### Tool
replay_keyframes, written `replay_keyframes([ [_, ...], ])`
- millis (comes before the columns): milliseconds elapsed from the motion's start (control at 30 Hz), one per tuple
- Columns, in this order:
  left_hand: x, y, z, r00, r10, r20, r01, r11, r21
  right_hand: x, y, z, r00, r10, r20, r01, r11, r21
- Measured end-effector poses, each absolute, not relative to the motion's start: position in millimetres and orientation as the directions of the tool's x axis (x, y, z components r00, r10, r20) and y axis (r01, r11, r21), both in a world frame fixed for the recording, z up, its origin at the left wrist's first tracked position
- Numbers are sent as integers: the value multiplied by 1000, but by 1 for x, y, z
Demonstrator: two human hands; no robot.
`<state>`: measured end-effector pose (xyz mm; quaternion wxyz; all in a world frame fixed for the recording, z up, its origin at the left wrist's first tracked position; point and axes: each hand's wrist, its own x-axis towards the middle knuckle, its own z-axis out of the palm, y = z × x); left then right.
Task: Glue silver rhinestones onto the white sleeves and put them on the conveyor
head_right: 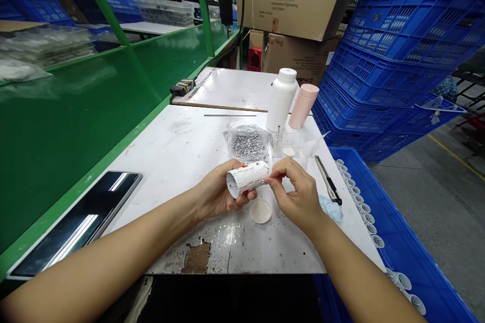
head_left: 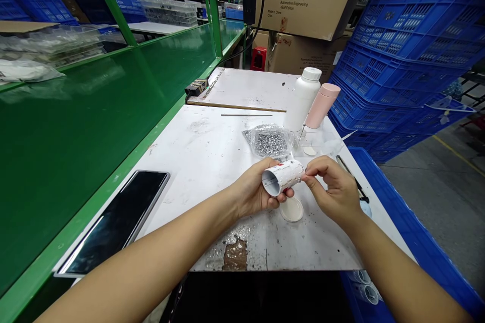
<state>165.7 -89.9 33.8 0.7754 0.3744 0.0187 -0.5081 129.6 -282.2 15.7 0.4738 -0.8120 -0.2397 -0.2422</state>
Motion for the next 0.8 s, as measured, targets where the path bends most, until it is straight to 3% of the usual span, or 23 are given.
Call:
replay_keyframes([
  [100,165,-90,35,485,-774,-407,807,218,549,129,-284,16,797,111,594,588,-369,-720],
  [200,165,-90,37,487,-771,-412,809,220,545,129,-285,18,884,45,466,456,-309,-835],
  [333,166,-89,35,476,-789,-388,807,217,549,133,-287,21,955,153,253,284,-237,-929],
  [433,165,-88,34,492,-793,-360,735,156,660,135,-289,20,970,189,150,177,-132,-975],
  [533,162,-86,38,589,-729,-349,533,26,845,137,-289,17,982,171,81,94,-68,-993],
  [667,162,-83,43,714,-600,-361,383,-97,919,140,-288,16,990,125,65,77,-94,-993],
  [800,172,-80,42,846,-439,-302,338,4,941,140,-294,25,995,22,98,100,-275,-956],
])
